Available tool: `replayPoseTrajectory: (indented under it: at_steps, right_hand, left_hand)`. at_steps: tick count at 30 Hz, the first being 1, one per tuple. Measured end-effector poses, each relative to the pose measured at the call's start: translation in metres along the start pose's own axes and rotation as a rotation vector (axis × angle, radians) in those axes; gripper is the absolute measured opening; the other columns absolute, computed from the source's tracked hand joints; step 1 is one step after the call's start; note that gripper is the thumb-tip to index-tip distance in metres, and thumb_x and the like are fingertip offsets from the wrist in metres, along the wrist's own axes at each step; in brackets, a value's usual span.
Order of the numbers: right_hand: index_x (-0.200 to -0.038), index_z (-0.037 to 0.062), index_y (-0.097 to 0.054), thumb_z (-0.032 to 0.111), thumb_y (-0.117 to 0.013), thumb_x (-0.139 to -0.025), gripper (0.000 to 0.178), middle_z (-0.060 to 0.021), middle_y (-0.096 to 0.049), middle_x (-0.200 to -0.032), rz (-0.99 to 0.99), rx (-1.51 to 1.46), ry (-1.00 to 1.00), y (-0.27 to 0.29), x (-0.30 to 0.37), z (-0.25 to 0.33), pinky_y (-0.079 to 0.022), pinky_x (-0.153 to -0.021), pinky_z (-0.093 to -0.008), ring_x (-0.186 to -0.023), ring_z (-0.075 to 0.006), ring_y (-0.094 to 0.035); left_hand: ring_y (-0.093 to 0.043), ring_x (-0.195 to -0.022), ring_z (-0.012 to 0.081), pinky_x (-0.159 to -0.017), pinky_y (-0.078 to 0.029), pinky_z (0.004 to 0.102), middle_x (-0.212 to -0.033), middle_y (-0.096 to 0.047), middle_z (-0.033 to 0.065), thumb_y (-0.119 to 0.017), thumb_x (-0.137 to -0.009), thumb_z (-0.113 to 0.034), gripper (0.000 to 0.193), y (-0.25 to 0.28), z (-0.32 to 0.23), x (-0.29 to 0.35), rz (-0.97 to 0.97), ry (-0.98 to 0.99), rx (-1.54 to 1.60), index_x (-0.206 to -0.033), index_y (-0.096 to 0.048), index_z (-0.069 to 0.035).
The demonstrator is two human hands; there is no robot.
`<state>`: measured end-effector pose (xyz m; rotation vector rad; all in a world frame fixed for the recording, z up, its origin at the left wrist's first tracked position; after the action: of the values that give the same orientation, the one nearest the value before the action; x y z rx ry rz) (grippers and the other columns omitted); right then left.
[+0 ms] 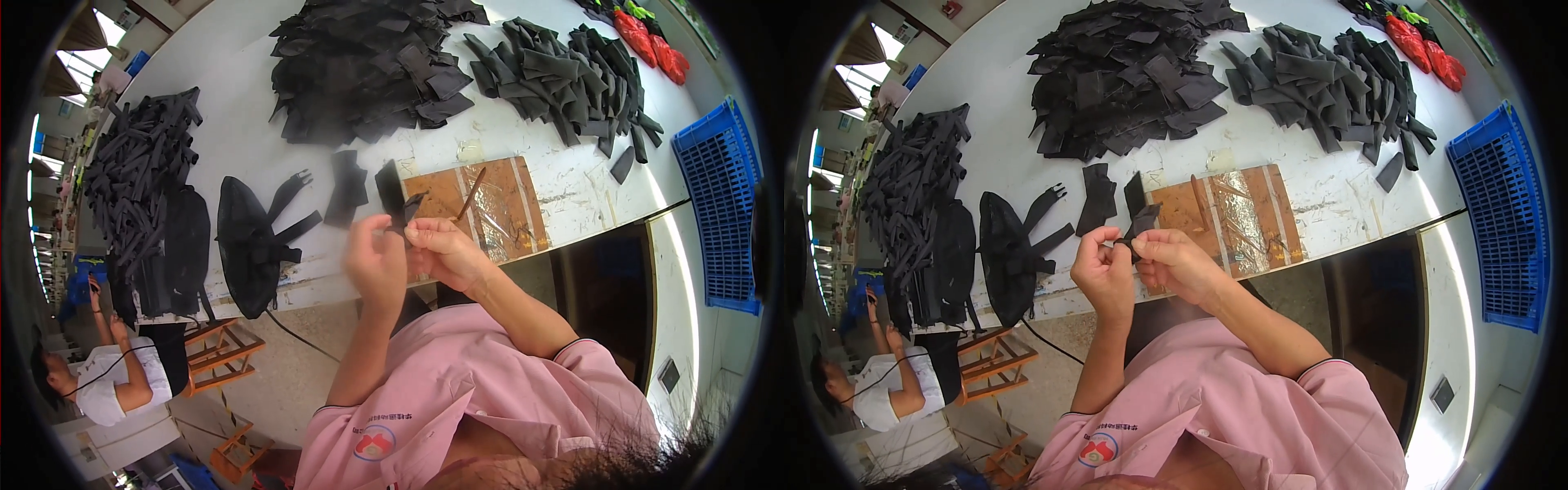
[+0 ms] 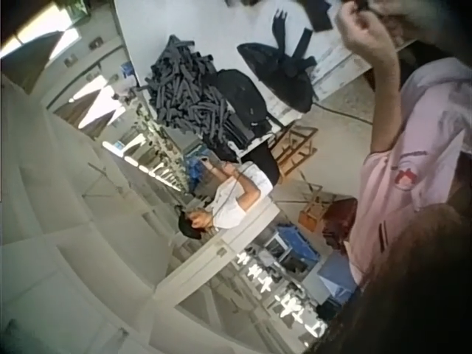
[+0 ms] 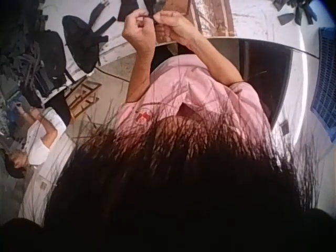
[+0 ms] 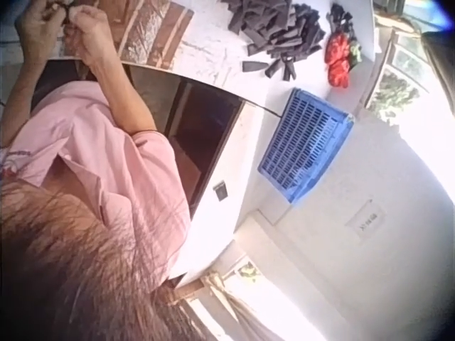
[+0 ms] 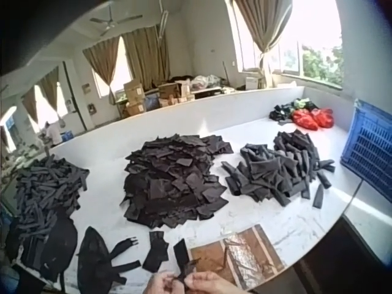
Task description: Assembling small black components by applying adhesive and folding them at a workshop table.
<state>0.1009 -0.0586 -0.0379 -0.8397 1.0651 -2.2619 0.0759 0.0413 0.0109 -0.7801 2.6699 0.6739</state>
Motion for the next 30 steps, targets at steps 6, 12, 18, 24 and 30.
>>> replayPoseTrajectory:
  at_steps: [6,12,18,24,30]
  right_hand:
    - [-0.073,0.0067,-0.051,0.021,-0.056,-0.084,0.019,0.0034,-0.047,-0.064,-0.064,0.586,0.256,0.011,0.008,0.023,-0.037,-0.052,-0.0185,-0.057,-0.0045,-0.043]
    - [-0.075,0.0059,-0.052,0.022,-0.055,-0.085,0.019,0.0037,-0.049,-0.067,-0.042,0.419,0.301,0.009,0.021,0.031,-0.034,-0.051,-0.0169,-0.058,-0.0037,-0.042]
    - [-0.075,0.0043,-0.052,0.018,-0.053,-0.086,0.018,0.0022,-0.049,-0.069,0.072,0.485,0.401,-0.016,0.034,0.042,-0.038,-0.056,-0.0194,-0.061,-0.0053,-0.044]
    - [-0.075,0.0002,-0.052,0.005,-0.060,-0.074,0.009,-0.0096,-0.048,-0.075,-0.193,1.104,0.945,-0.016,0.053,0.062,-0.040,-0.056,-0.0277,-0.066,-0.0203,-0.049]
    - [-0.074,0.0007,-0.050,0.005,-0.061,-0.075,0.011,-0.0094,-0.049,-0.073,-0.289,1.158,0.983,-0.016,0.061,0.059,-0.039,-0.053,-0.0286,-0.061,-0.0204,-0.049]
  left_hand:
    - [-0.040,-0.043,0.0019,-0.036,-0.029,0.0158,-0.073,-0.059,0.0091,-0.052,-0.073,0.009,0.019,-0.012,0.014,0.003,0.126,0.436,0.545,-0.090,-0.049,0.001]
    - [-0.033,-0.033,0.0028,-0.030,-0.023,0.0162,-0.081,-0.058,0.0167,-0.044,-0.077,0.012,0.028,-0.036,0.011,0.023,0.334,0.849,1.342,-0.103,-0.045,0.001]
    - [-0.032,-0.032,0.0019,-0.031,-0.022,0.0153,-0.078,-0.056,0.0132,-0.043,-0.076,0.012,0.033,-0.038,-0.022,0.022,0.509,0.842,1.648,-0.109,-0.043,0.006]
    - [-0.056,-0.075,0.0119,-0.068,-0.045,0.0241,-0.078,-0.059,0.0041,-0.051,-0.076,0.005,0.015,-0.014,-0.028,0.012,0.131,0.045,0.057,-0.088,-0.058,0.003]
    - [-0.044,-0.051,0.0024,-0.043,-0.033,0.0157,-0.072,-0.057,0.0024,-0.055,-0.077,0.003,0.013,-0.022,-0.003,0.026,0.196,0.480,0.571,-0.090,-0.057,0.004]
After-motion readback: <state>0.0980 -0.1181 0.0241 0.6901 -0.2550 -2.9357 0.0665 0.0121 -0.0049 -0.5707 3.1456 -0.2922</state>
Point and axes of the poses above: each hand's wrist, its own x-axis away from the middle knuckle, its own y-axis out of the back of the hand, z = x × y, the point moved 7 cm from there along -x, towards the middle knuckle
